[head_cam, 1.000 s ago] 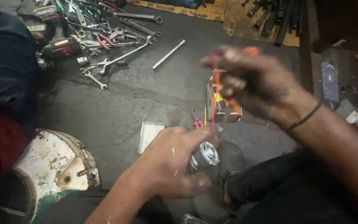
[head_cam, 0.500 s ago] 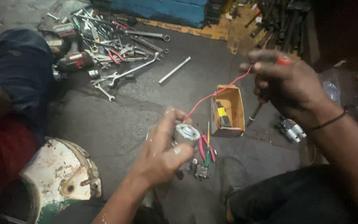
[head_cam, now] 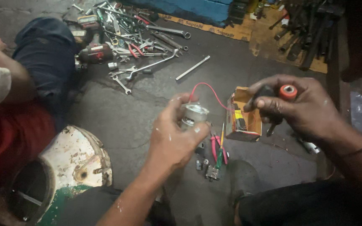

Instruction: The person uses a screwdriver to remove screws from a small electric motor held in their left hand. They then attach a red wire to the motor's terminal and secure it. The person continues to manipulate the motor and its components, using the screwdriver to adjust internal parts.

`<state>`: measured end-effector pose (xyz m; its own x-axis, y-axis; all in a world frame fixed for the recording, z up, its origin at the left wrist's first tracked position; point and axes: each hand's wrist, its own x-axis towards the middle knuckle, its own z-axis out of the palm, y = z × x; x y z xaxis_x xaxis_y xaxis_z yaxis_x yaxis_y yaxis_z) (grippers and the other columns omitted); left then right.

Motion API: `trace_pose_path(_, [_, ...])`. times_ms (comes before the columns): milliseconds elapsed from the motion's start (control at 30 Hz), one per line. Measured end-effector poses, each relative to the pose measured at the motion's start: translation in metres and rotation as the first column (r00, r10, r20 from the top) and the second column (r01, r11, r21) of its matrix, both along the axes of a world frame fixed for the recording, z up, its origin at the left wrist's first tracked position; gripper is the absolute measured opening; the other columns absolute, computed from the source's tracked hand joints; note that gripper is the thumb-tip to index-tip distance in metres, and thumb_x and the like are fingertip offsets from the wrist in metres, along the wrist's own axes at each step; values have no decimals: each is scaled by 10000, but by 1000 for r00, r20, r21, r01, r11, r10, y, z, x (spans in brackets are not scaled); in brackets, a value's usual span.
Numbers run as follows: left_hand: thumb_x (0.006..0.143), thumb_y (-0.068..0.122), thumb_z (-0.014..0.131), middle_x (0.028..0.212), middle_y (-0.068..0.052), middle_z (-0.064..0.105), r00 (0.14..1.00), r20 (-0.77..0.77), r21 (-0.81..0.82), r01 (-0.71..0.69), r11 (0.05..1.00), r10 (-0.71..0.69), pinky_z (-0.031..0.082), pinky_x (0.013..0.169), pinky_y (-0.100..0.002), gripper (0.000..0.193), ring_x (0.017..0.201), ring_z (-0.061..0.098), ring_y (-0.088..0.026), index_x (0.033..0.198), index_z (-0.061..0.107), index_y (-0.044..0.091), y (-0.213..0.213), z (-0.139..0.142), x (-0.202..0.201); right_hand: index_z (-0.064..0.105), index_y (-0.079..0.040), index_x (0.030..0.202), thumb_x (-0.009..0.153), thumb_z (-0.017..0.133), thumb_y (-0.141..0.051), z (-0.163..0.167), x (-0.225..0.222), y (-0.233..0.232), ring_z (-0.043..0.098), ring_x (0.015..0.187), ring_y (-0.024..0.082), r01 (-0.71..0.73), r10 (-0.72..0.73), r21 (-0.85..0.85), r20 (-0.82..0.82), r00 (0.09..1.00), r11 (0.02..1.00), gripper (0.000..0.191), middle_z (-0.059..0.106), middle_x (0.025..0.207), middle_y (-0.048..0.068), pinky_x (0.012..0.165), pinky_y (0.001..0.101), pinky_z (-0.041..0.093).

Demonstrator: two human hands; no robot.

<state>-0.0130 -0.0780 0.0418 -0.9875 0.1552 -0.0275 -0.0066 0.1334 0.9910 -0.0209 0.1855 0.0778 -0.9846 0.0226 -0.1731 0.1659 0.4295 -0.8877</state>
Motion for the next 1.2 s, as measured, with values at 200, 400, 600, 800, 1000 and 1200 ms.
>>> trace_pose_path(200, [773,149,656,1030,-97,739,996,39,129,79,989,-84,550,783,-273,612,900,681,-136,1366,592,9,0,-1,-3,628,-42,1201,948,693,-65,-16,3,2,734,757,207,-197,202,-237,-2,979,951,263,810,1027,192,551,330,587])
trace_pose_path(400, [770,75,588,1099,-152,711,971,116,357,156,921,-209,538,775,-252,644,918,669,-148,1393,444,-1,2,-2,0,598,-62,1088,901,659,-66,-20,2,3,756,833,213,-348,333,-381,-106,937,857,197,775,1052,164,613,339,668])
trace_pose_path(600, [774,74,525,998,-211,680,935,206,473,163,866,-289,544,572,-302,496,725,650,-223,1257,435,4,4,-1,0,649,-11,1083,853,744,32,-19,15,-13,776,928,230,-236,206,-483,-114,972,843,252,709,1087,107,589,337,670])
trace_pose_path(800, [778,61,468,989,-264,678,880,234,619,193,761,-414,596,564,-384,397,730,698,-261,1156,402,-41,7,-1,-1,682,-18,1020,807,729,36,-16,17,-16,747,903,176,-177,148,-336,-110,983,925,225,723,1039,103,671,308,676])
trace_pose_path(1000, [792,65,450,911,-279,680,862,232,622,225,750,-451,593,558,-396,385,637,671,-287,1140,429,-97,7,-3,0,693,-17,1026,822,731,39,-17,17,-16,753,916,184,-221,173,-356,-163,971,908,215,729,1040,115,723,318,690])
trace_pose_path(1200, [797,75,451,892,-301,682,828,228,644,267,717,-512,592,564,-398,391,617,673,-312,1146,432,-101,4,-6,-1,692,-16,1034,823,728,58,-17,18,-18,758,926,194,-264,207,-345,-192,959,901,226,729,1054,130,734,313,691])
